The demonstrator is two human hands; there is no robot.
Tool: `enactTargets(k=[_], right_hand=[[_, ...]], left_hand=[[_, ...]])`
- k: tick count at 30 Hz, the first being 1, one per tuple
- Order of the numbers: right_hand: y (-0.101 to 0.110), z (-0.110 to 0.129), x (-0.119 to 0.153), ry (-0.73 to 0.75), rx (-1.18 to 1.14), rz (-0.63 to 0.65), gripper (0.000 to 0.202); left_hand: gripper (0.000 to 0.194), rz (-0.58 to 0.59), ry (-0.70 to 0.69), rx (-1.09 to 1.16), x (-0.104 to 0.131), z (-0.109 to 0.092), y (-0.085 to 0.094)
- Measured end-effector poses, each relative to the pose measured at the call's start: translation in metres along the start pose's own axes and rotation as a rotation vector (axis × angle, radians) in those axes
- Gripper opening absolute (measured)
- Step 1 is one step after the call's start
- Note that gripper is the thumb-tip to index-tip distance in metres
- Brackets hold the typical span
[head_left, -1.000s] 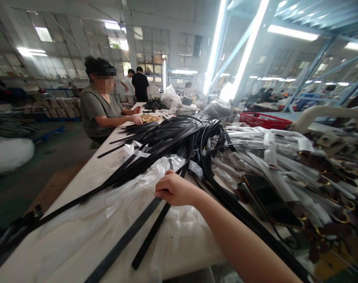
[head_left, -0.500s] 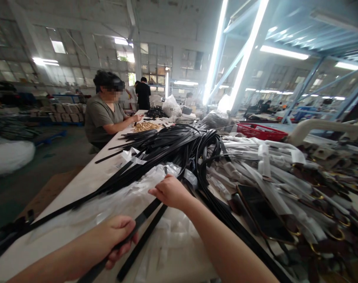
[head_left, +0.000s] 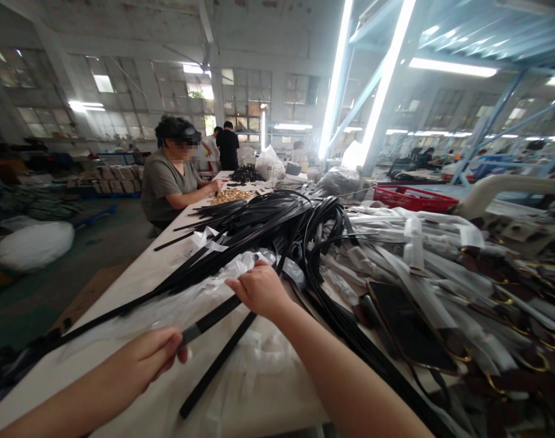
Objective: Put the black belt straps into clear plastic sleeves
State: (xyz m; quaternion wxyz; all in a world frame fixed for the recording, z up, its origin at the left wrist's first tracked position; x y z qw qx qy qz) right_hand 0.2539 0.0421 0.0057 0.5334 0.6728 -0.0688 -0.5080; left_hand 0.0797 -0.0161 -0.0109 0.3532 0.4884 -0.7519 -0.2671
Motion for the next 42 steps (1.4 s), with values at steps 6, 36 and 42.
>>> enactTargets(k=[6, 36, 42], right_hand=[[0.003, 0.036, 0.005, 0.253, -0.087, -0.046, 0.053], [0.022, 0.010, 0.005, 0.131, -0.122, -0.173, 0.061], [0.015, 0.028, 0.009, 0.272, -0.193, -0.069, 0.056]], left_hand=[[0.045, -0.057, -0.161, -0.039, -0.006, -0.034, -0.015], [0.040, 0.181, -0.133, -0.037, 0.001, -0.039, -0.009], [0.031, 0.094, -0.310, 0.027, -0.013, -0.056, -0.009]])
Point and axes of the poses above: each hand's wrist, its own x-axis away from the middle knuckle, its own y-axis out of the back of the hand, z = x × y, the point moved 6 cm from there along -x, towards the middle knuckle, and after that the axes turned 2 degrees about -x, right-handed, at the moved point
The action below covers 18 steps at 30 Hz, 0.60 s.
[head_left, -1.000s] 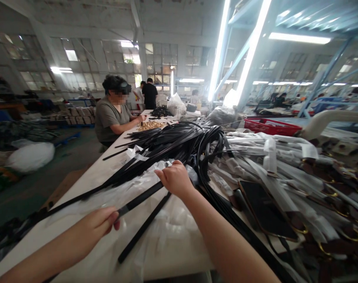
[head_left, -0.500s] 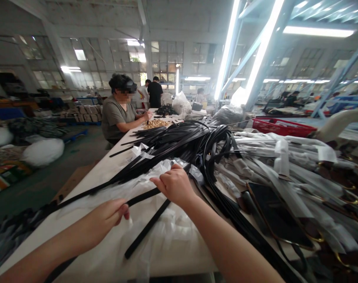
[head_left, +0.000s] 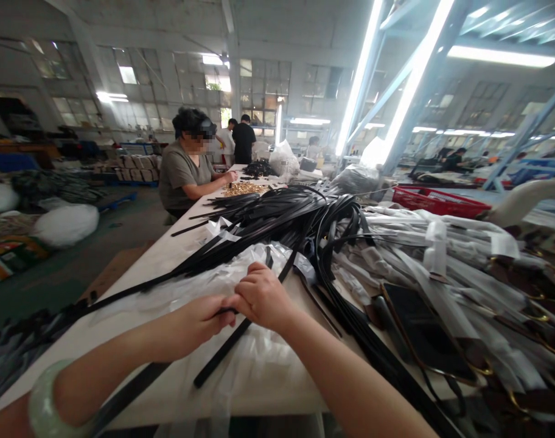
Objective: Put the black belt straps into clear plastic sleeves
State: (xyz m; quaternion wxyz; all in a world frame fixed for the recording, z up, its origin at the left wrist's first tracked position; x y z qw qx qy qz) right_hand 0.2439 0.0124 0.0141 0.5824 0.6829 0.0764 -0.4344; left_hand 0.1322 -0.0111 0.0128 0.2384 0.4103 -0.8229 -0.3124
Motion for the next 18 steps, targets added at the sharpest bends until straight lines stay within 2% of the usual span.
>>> enactTargets(k=[4, 6, 8, 11, 14, 16, 18], right_hand=[[0.008, -0.027, 0.003, -0.211, 0.139, -0.027, 0.055], [0.008, -0.029, 0.002, -0.249, 0.169, -0.040, 0.056], [0.001, -0.018, 0.000, -0.194, 0.147, -0.025, 0.056], [-0.011, 0.000, -0.002, -0.131, 0.101, 0.021, 0.055], [-0.017, 0.002, 0.000, -0.127, 0.016, 0.089, 0.050], [-0.015, -0.006, 0.002, -0.147, -0.039, 0.096, 0.045], [-0.011, -0.018, 0.004, -0.215, -0.058, 0.058, 0.046]], left_hand=[[0.036, -0.004, 0.161, -0.045, 0.009, 0.020, 0.010], [0.039, -0.002, 0.200, -0.055, 0.010, 0.024, 0.012], [0.038, -0.013, 0.171, -0.052, 0.004, 0.022, 0.010], [0.029, -0.012, 0.009, -0.040, -0.010, 0.006, 0.000], [0.021, 0.000, -0.091, -0.025, -0.017, -0.006, -0.007], [0.024, 0.008, -0.037, -0.012, -0.017, -0.002, -0.007], [0.030, 0.023, 0.074, 0.021, -0.015, 0.007, -0.006]])
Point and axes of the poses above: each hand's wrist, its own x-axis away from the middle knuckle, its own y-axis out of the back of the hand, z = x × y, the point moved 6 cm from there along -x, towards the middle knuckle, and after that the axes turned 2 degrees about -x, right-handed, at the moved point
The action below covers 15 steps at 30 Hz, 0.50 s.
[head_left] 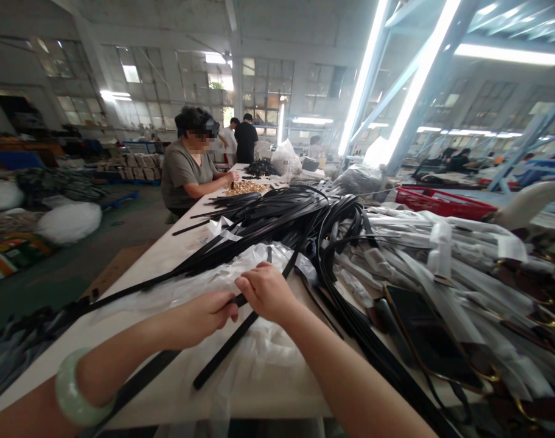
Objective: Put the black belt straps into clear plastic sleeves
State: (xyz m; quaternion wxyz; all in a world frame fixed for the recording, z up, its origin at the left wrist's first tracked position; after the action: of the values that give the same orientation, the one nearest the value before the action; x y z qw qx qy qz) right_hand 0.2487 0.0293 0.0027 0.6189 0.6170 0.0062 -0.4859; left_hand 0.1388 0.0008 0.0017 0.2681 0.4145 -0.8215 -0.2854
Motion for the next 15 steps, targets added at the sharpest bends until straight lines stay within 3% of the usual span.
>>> enactTargets(k=[4, 8, 12, 15], right_hand=[[0.004, -0.019, 0.000, -0.192, -0.154, -0.106, 0.053], [-0.006, -0.026, 0.002, -0.333, -0.572, -0.161, 0.059], [-0.029, -0.028, 0.006, -0.541, -1.173, -0.050, 0.064], [-0.041, -0.024, 0.008, -0.598, -1.441, 0.023, 0.050]], left_hand=[[0.033, 0.038, 0.147, 0.112, 0.003, 0.016, 0.001], [0.036, 0.135, 0.176, 0.311, 0.003, 0.021, -0.009], [0.041, 0.171, 0.172, 0.539, 0.007, 0.024, -0.016], [0.050, 0.146, 0.155, 0.663, 0.010, 0.025, -0.016]])
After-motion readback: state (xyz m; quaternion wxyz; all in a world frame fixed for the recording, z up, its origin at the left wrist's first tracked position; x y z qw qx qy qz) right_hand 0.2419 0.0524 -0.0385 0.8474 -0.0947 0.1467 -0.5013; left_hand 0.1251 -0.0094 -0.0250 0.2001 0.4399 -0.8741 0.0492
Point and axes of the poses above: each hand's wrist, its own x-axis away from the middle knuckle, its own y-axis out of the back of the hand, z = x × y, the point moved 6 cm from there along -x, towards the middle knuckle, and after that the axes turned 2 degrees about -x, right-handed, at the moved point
